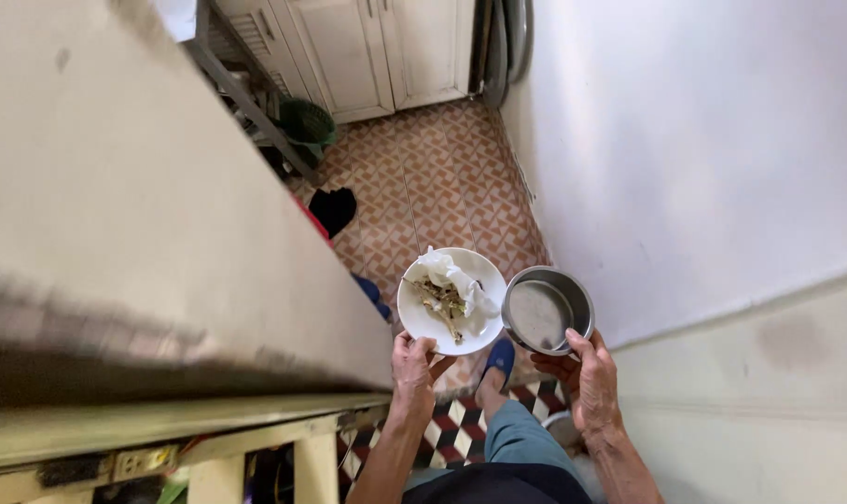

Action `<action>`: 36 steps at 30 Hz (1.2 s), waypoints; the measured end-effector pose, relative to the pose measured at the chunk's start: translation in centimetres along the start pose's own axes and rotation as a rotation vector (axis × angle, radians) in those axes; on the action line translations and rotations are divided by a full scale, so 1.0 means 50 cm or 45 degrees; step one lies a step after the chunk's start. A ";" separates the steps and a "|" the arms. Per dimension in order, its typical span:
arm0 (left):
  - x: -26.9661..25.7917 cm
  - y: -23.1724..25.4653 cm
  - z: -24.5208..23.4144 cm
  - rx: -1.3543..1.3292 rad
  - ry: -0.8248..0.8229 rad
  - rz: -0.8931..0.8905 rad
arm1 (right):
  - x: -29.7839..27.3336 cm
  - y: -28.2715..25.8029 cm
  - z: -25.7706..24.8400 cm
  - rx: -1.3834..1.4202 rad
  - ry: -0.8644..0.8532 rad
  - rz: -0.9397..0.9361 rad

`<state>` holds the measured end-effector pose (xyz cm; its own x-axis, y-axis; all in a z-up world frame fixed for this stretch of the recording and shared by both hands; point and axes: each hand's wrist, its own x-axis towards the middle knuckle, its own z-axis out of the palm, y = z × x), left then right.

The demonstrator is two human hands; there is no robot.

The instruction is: Clear used dishes from a dining table and wipe the table surface clean.

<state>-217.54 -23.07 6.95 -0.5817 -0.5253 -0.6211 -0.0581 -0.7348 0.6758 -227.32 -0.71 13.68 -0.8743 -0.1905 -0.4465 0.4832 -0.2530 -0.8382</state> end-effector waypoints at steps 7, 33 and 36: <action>0.200 0.098 0.178 -0.087 0.106 0.003 | 0.288 -0.180 0.113 -0.155 -0.079 0.051; 0.922 0.514 0.384 -0.258 0.340 0.194 | 1.117 -0.301 0.725 -0.361 -0.543 0.167; 0.985 0.579 0.391 -0.252 0.379 0.189 | 1.187 -0.298 0.792 -0.368 -0.551 0.171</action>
<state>-263.73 -61.81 3.70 -0.3093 -0.7124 -0.6299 0.1838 -0.6947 0.6954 -284.57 -45.81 12.06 -0.6769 -0.5924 -0.4368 0.5035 0.0603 -0.8619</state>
